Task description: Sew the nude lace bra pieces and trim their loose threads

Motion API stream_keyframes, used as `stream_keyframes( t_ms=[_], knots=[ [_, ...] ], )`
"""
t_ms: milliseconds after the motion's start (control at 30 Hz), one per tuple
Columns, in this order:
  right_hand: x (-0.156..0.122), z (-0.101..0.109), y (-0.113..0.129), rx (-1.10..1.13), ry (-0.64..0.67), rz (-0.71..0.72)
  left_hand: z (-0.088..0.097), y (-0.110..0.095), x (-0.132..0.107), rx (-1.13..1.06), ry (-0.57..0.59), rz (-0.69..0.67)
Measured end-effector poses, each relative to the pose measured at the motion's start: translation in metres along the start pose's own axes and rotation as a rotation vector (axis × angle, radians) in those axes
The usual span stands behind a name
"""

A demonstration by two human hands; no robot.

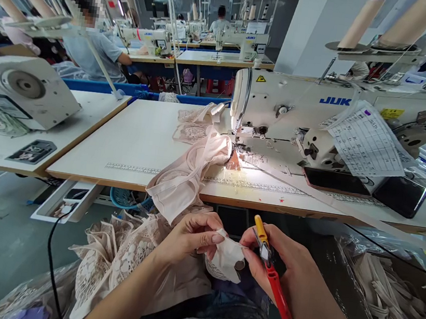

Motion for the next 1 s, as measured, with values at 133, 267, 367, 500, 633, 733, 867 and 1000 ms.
stream_keyframes(
  t_ms=[133, 267, 367, 500, 633, 733, 867, 1000],
  knots=[
    [0.0, -0.004, 0.008, 0.02, 0.101, -0.078, -0.001, 0.001, 0.0, 0.023, 0.058, 0.01],
    [0.001, -0.002, 0.024, -0.152, 0.096, 0.015, -0.002, 0.003, 0.001, 0.017, 0.088, 0.003],
    [0.001, -0.003, 0.036, -0.275, 0.107, 0.134, 0.002, 0.001, 0.001, 0.041, 0.058, 0.027],
    [0.001, -0.003, 0.037, -0.33, 0.103, 0.164, 0.003, -0.006, 0.001, 0.108, 0.071, 0.012],
    [0.0, -0.002, 0.034, -0.361, 0.085, 0.166, 0.001, -0.007, 0.002, 0.132, 0.082, -0.01],
    [0.0, -0.003, 0.036, -0.383, 0.1, 0.181, 0.002, -0.004, 0.003, 0.106, 0.055, -0.009],
    [0.003, 0.002, 0.042, -0.502, 0.127, 0.218, 0.0, 0.0, 0.002, 0.036, 0.089, 0.025],
    [0.01, 0.019, 0.036, -0.692, 0.146, 0.172, 0.004, -0.001, -0.001, -0.017, 0.073, 0.043]
  ],
)
Point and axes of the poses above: each hand's wrist, its own x-axis towards the middle knuckle, its own z-axis out of the back of the hand, y = z × x, the point moved 8 cm from there along x, towards the middle knuckle, and after that the axes turned 15 degrees about x, right-handed, at the moved point
